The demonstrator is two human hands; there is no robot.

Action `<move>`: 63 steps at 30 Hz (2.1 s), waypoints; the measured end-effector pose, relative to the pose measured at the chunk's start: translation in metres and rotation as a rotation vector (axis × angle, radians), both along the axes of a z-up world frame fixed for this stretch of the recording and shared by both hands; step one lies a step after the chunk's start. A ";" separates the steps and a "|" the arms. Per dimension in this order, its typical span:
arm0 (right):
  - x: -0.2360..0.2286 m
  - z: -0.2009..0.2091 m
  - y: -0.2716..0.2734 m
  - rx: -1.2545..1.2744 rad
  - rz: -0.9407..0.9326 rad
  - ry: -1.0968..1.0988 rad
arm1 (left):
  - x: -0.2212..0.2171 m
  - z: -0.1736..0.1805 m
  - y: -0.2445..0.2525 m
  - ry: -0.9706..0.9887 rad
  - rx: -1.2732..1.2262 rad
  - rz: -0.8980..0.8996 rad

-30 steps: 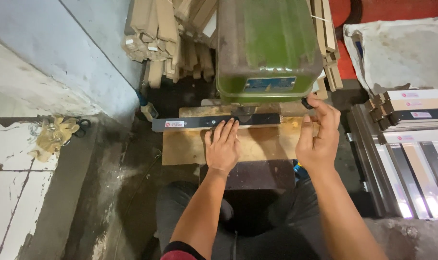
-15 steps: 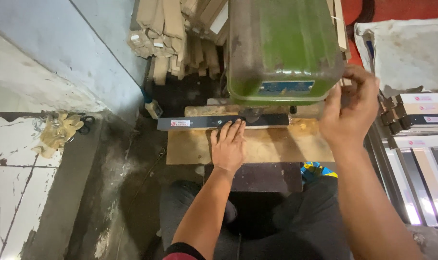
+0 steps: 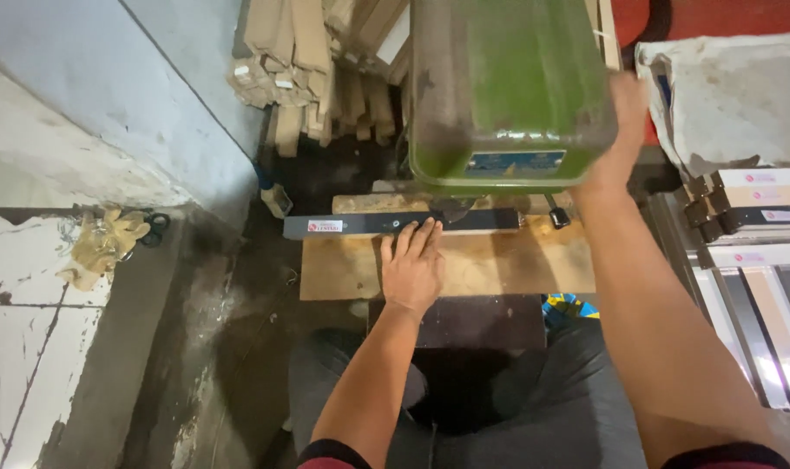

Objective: The person is using a punch machine to process long strips of material, picking them from a pile and stacking them after punching.

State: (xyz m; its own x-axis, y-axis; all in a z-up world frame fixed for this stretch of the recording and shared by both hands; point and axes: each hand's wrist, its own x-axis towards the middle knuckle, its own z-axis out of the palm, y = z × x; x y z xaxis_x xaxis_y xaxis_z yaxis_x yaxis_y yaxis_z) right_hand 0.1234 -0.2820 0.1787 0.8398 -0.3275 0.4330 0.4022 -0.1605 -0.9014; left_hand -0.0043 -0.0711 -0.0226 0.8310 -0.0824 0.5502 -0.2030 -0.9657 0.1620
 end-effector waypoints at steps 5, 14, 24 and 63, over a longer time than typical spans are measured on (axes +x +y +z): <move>0.012 -0.023 -0.004 0.174 0.146 0.299 | 0.001 0.000 -0.003 -0.162 -0.065 -0.008; -0.007 -0.094 -0.064 -0.897 0.289 0.389 | 0.003 -0.007 -0.002 -0.087 -0.085 0.011; -0.086 -0.108 -0.026 -0.596 0.152 0.847 | -0.011 0.023 0.030 -0.046 -0.251 0.133; -0.091 -0.142 0.067 -0.495 0.178 0.742 | -0.046 0.089 0.200 0.194 -0.972 0.753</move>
